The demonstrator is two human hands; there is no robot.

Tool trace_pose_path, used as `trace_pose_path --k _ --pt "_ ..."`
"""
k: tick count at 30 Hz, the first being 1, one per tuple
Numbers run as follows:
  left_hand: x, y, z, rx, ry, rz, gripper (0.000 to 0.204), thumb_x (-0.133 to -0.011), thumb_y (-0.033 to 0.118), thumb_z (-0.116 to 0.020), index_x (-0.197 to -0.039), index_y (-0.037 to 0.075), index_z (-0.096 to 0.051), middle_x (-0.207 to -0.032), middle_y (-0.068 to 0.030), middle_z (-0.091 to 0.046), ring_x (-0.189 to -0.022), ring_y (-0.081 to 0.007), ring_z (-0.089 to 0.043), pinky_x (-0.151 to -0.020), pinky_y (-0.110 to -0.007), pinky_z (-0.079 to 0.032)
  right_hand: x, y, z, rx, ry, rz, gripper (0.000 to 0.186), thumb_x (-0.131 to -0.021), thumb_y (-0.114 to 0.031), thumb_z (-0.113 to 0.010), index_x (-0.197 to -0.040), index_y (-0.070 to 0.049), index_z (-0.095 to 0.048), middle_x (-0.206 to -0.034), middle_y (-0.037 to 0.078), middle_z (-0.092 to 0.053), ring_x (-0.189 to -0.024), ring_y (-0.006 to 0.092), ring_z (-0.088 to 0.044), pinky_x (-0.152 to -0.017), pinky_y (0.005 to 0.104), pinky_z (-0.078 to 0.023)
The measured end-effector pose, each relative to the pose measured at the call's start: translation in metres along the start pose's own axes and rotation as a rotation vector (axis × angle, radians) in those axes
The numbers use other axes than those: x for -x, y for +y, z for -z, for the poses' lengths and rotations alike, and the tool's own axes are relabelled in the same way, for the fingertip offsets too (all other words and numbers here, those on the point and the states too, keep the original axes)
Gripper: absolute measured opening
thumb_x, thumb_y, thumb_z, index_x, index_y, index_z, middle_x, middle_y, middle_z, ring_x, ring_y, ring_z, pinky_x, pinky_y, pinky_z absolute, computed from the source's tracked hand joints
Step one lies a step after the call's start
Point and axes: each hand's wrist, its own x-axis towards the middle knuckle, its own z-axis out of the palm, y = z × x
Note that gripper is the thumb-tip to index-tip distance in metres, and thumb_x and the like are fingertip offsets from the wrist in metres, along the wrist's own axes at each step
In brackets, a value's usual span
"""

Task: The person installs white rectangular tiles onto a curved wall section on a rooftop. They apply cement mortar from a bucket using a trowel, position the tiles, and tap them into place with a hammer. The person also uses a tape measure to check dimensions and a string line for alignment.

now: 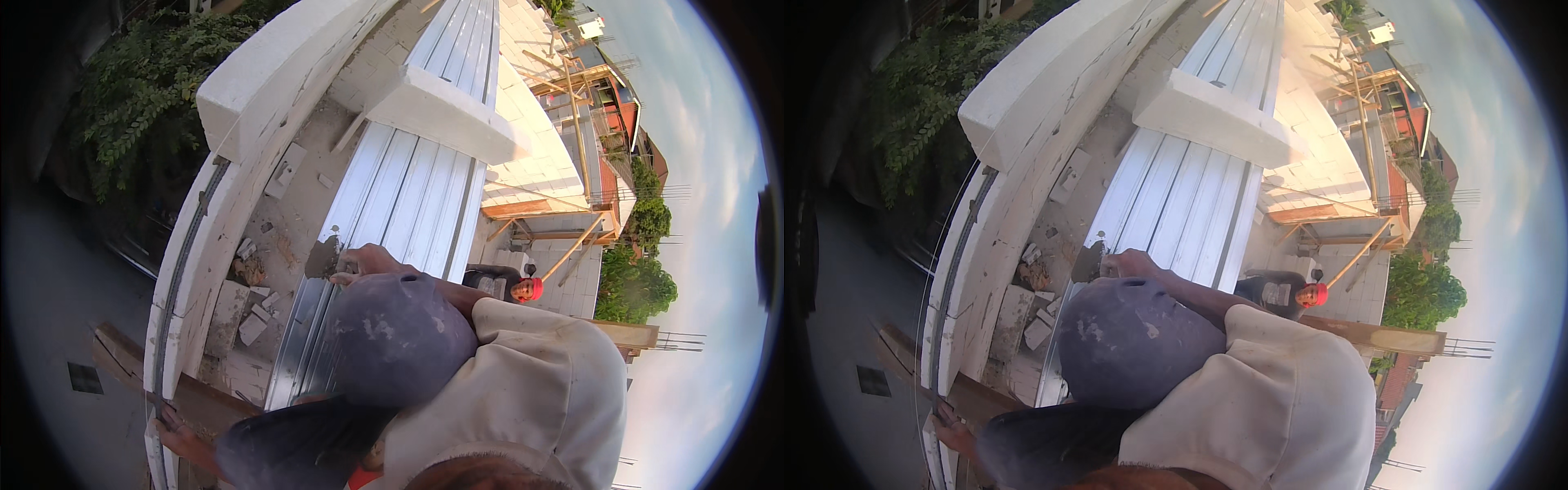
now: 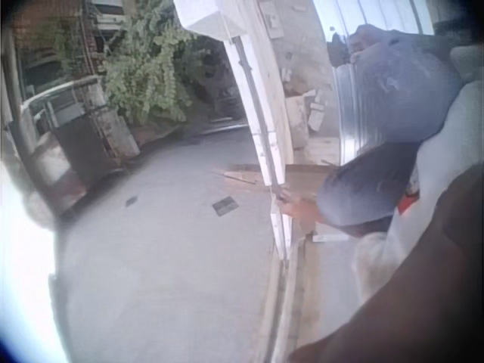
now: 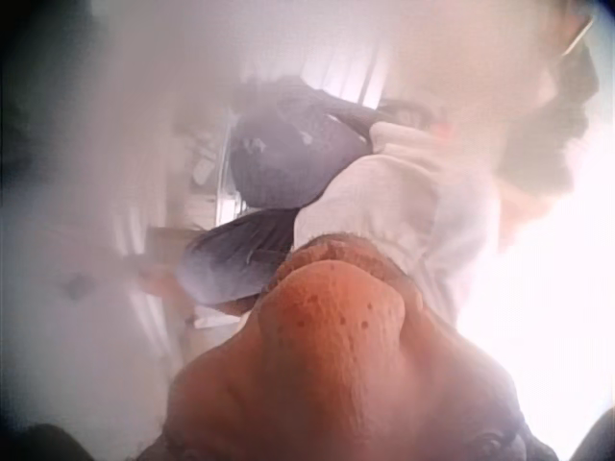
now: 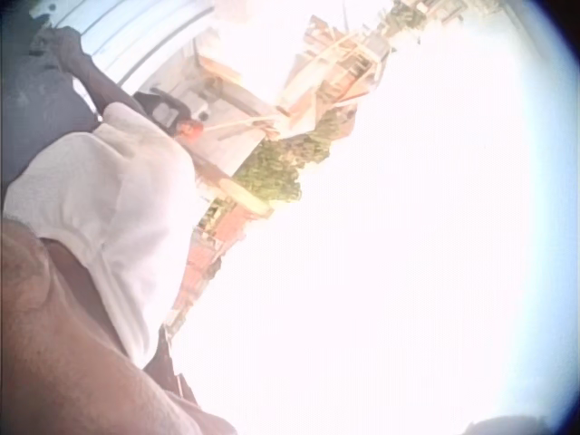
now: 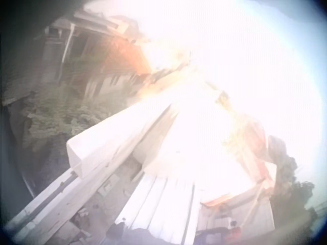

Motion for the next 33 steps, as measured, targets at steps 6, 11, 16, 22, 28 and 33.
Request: trace_pose_path --k 6,11,16,22,28,33 --pt "0.028 0.032 -0.017 -0.524 -0.014 -0.369 0.046 -0.104 0.021 -0.063 -0.133 -0.015 -0.061 -0.132 -0.0273 -0.067 -0.121 -0.0334 -0.067 -0.103 -0.043 -0.054 -0.034 0.030 0.127 0.106 0.560 0.485 0.031 -0.092 -0.033 -0.083 -0.109 -0.008 -0.075 -0.080 0.006 -0.071 -0.070 0.0219 -0.065 -0.076 0.0362 -0.053" --pt "0.017 0.044 0.012 -1.045 -0.195 -0.226 0.044 -0.109 0.014 -0.056 -0.133 -0.022 -0.056 -0.133 -0.0300 -0.064 -0.123 -0.0319 -0.066 -0.105 -0.040 -0.055 -0.084 0.124 0.361 0.181 1.128 0.238 0.033 -0.103 -0.034 -0.071 -0.107 -0.001 -0.074 -0.087 0.009 -0.074 -0.077 0.0164 -0.068 -0.072 0.0325 -0.055" --pt "0.001 -0.012 0.041 0.002 0.029 0.094 0.038 -0.110 0.006 -0.041 -0.136 -0.021 -0.047 -0.138 -0.0297 -0.056 -0.129 -0.0375 -0.059 -0.112 -0.047 -0.056 -0.159 0.295 0.478 0.404 0.663 -0.407 0.035 -0.102 -0.036 -0.070 -0.110 -0.003 -0.072 -0.083 0.006 -0.069 -0.075 0.0163 -0.064 -0.068 0.0328 -0.052" --pt "-0.032 0.057 -0.001 0.457 0.622 0.423 0.027 -0.114 0.017 -0.045 -0.131 0.000 -0.057 -0.129 -0.0186 -0.067 -0.119 -0.0331 -0.067 -0.104 -0.054 -0.059 -0.218 0.350 0.449 0.632 0.342 -0.543 0.035 -0.102 -0.037 -0.067 -0.114 -0.004 -0.070 -0.090 0.010 -0.070 -0.081 0.0218 -0.065 -0.072 0.0373 -0.053" --pt "0.009 0.070 -0.033 0.437 0.737 0.472 0.027 -0.113 0.015 -0.044 -0.126 -0.005 -0.056 -0.124 -0.0219 -0.066 -0.117 -0.0354 -0.067 -0.104 -0.056 -0.059 -0.253 0.347 0.445 0.792 0.282 -0.546 0.037 -0.103 -0.039 -0.064 -0.118 -0.005 -0.067 -0.097 0.013 -0.071 -0.088 0.0274 -0.066 -0.075 0.0419 -0.053" --pt "0.005 0.076 -0.037 0.463 0.745 0.523 0.021 -0.111 0.011 -0.050 -0.120 -0.007 -0.058 -0.120 -0.0215 -0.066 -0.118 -0.0347 -0.065 -0.110 -0.054 -0.057 -0.258 0.351 0.448 0.847 0.283 -0.545 0.038 -0.103 -0.040 -0.062 -0.121 -0.007 -0.064 -0.102 0.016 -0.071 -0.093 0.0320 -0.067 -0.078 0.0457 -0.054"
